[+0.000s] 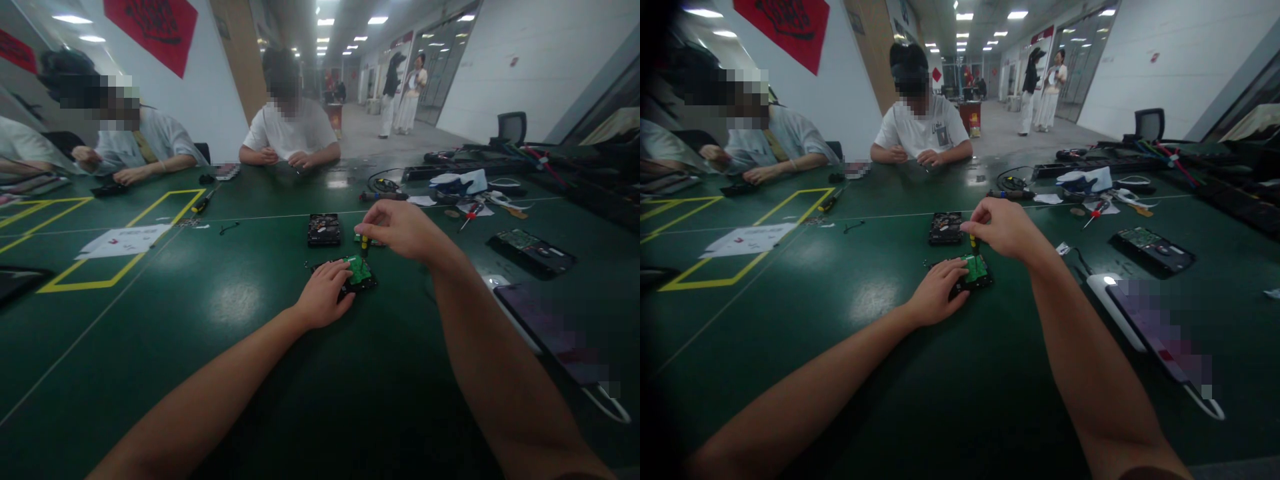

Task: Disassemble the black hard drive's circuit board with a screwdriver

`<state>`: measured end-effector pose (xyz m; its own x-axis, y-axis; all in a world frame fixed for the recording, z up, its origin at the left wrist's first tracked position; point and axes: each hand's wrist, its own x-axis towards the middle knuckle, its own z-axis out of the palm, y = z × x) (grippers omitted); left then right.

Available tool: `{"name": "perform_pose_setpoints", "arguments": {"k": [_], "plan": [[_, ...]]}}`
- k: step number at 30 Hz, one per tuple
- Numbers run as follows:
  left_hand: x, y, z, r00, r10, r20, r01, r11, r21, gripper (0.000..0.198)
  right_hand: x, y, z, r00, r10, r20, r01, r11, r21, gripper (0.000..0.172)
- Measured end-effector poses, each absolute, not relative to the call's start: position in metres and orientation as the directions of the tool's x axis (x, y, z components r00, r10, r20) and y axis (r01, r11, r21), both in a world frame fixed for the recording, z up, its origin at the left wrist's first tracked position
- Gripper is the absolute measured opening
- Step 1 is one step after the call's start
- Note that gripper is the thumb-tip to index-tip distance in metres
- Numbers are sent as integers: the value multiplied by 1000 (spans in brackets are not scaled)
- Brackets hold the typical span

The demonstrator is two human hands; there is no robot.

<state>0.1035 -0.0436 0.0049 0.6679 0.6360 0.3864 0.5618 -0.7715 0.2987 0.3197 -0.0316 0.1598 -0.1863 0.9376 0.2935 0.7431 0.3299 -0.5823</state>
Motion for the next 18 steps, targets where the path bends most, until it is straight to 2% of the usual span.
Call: {"name": "perform_pose_setpoints", "arguments": {"k": [6, 13, 18], "plan": [[104, -42, 3, 668, 634, 390, 559, -774, 299, 43, 321, -33, 161, -227, 936, 270, 735, 347, -583, 17], [104, -43, 5, 666, 638, 386, 559, -770, 308, 44, 323, -31, 159, -260, 939, 225, 672, 344, -656, 22], [104, -44, 6, 670, 636, 383, 560, -772, 302, 43, 322, -30, 158, -223, 942, 250, 682, 334, -651, 17]]}}
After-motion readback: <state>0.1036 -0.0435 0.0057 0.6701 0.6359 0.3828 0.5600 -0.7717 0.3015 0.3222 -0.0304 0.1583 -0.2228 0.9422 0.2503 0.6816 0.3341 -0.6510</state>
